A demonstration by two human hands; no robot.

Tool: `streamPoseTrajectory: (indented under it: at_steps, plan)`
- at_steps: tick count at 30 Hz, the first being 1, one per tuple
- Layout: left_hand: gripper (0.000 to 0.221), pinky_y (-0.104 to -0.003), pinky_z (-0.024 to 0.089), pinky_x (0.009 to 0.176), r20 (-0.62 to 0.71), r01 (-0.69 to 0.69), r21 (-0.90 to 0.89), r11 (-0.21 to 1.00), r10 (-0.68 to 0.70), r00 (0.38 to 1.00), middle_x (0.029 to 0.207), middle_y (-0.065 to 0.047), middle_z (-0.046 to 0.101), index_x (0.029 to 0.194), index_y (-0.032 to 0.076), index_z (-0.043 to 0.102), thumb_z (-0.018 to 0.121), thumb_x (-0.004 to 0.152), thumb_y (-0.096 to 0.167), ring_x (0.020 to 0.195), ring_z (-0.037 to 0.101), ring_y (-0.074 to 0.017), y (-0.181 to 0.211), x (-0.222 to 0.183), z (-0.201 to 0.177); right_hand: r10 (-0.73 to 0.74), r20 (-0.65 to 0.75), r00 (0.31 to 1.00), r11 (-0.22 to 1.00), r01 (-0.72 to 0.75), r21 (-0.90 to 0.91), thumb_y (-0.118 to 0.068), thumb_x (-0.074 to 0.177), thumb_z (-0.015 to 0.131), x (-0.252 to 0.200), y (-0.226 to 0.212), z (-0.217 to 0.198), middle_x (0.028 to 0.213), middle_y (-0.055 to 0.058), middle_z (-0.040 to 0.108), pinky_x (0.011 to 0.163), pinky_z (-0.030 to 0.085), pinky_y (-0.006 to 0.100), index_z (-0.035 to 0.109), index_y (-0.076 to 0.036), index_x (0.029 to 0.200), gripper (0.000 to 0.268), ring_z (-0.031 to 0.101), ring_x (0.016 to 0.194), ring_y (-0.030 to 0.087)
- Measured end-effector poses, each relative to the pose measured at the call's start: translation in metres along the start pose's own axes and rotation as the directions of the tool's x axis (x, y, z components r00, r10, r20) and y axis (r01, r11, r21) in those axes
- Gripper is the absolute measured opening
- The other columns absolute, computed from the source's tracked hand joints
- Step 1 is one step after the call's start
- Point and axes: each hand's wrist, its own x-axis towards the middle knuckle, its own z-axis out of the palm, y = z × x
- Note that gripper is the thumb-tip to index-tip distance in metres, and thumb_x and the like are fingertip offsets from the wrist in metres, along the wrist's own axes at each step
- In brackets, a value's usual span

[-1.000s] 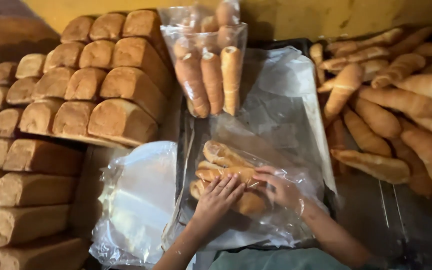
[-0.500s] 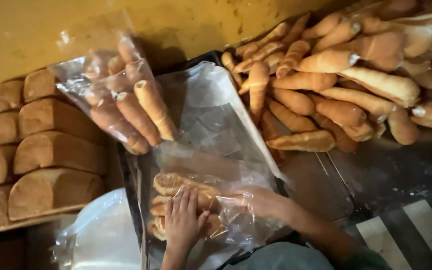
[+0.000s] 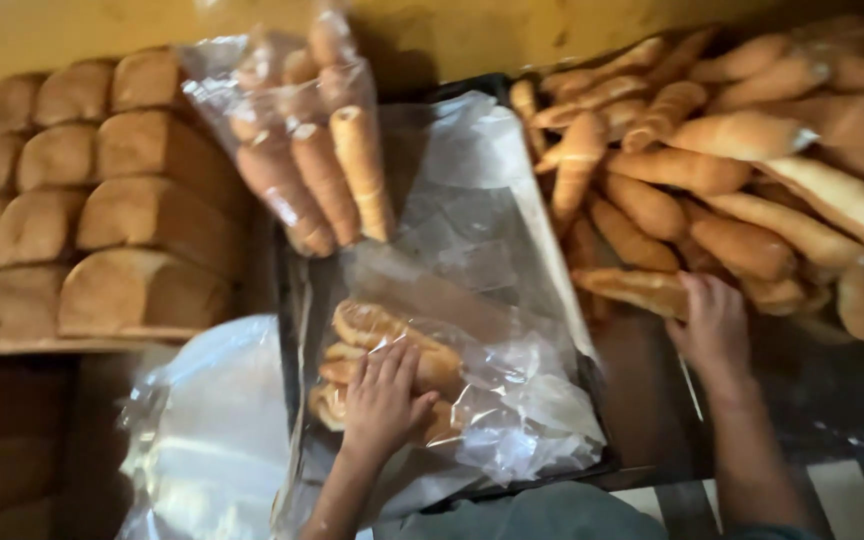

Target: The person places several bread rolls into a plastic bag by hand and then seals the bag.

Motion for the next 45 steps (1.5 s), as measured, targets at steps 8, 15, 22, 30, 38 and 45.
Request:
streamPoseTrajectory:
  at_steps: [8, 15, 22, 30, 38, 45]
  plan:
    - [0.074, -0.052, 0.025, 0.117, -0.045, -0.073, -0.021, 0.997, 0.072, 0.996, 0.144, -0.013, 0.056, 0.139, 0.009, 0.056, 0.071, 0.081, 0.053, 0.138, 0.045, -0.0299, -0.001, -0.004, -0.001, 0.351, 0.262, 0.899, 0.533, -0.422, 0.734, -0.031, 0.102, 0.066, -0.076, 0.065, 0.008, 0.113, 0.011, 0.068, 0.092, 0.049, 0.031, 0.06, 0.003, 0.134, 0.047, 0.062, 0.106, 0.019]
    - [0.074, -0.052, 0.026, 0.118, -0.082, -0.106, -0.02, 0.994, 0.104, 0.991, 0.143, -0.012, 0.057, 0.139, 0.008, 0.057, 0.071, 0.081, 0.054, 0.138, 0.046, -0.03, -0.003, -0.005, 0.0, 0.308, 0.634, 0.71, 0.36, -0.703, 0.613, -0.028, 0.097, 0.061, -0.128, 0.1, -0.004, 0.109, 0.018, 0.072, 0.084, 0.054, 0.037, 0.062, 0.006, 0.129, 0.047, 0.069, 0.098, 0.024]
    - [0.073, -0.051, 0.028, 0.117, -0.144, -0.136, -0.026, 0.99, 0.131, 0.981, 0.141, -0.012, 0.059, 0.138, 0.008, 0.058, 0.071, 0.081, 0.053, 0.136, 0.048, -0.0307, -0.005, -0.007, 0.004, 0.137, 0.766, 0.628, 0.559, -0.688, 0.463, -0.036, 0.093, 0.064, -0.092, 0.025, -0.016, 0.105, 0.015, 0.074, 0.086, 0.055, 0.035, 0.069, -0.001, 0.12, 0.044, 0.072, 0.097, 0.023]
    - [0.073, -0.051, 0.028, 0.117, -0.143, -0.131, -0.057, 0.99, 0.122, 0.982, 0.139, -0.011, 0.059, 0.138, 0.009, 0.058, 0.072, 0.081, 0.052, 0.135, 0.049, -0.0307, -0.005, -0.009, -0.002, 0.122, 0.684, 0.719, 0.349, -0.676, 0.649, -0.034, 0.096, 0.06, -0.075, -0.068, 0.054, 0.103, 0.011, 0.077, 0.086, 0.051, 0.032, 0.072, 0.003, 0.118, 0.044, 0.069, 0.096, 0.02]
    - [0.074, -0.05, 0.027, 0.119, -0.135, -0.137, -0.082, 0.987, 0.125, 0.983, 0.141, -0.011, 0.059, 0.139, 0.008, 0.057, 0.073, 0.081, 0.051, 0.136, 0.048, -0.0288, -0.005, -0.012, -0.002, 0.124, 0.75, 0.65, 0.036, -0.758, 0.651, -0.039, 0.1, 0.056, -0.056, -0.149, 0.065, 0.102, 0.014, 0.073, 0.069, 0.057, 0.038, 0.068, 0.003, 0.12, 0.048, 0.07, 0.084, 0.022]
    - [0.075, -0.051, 0.025, 0.118, -0.145, -0.142, -0.043, 0.989, 0.135, 0.98, 0.145, -0.011, 0.057, 0.14, 0.007, 0.056, 0.072, 0.082, 0.053, 0.139, 0.046, -0.0294, -0.009, -0.013, 0.003, 0.02, 0.378, 0.925, 0.122, -0.378, 0.918, -0.03, 0.102, 0.054, -0.056, -0.135, 0.106, 0.125, 0.012, 0.063, 0.088, 0.054, 0.035, 0.051, 0.002, 0.141, 0.05, 0.063, 0.107, 0.021]
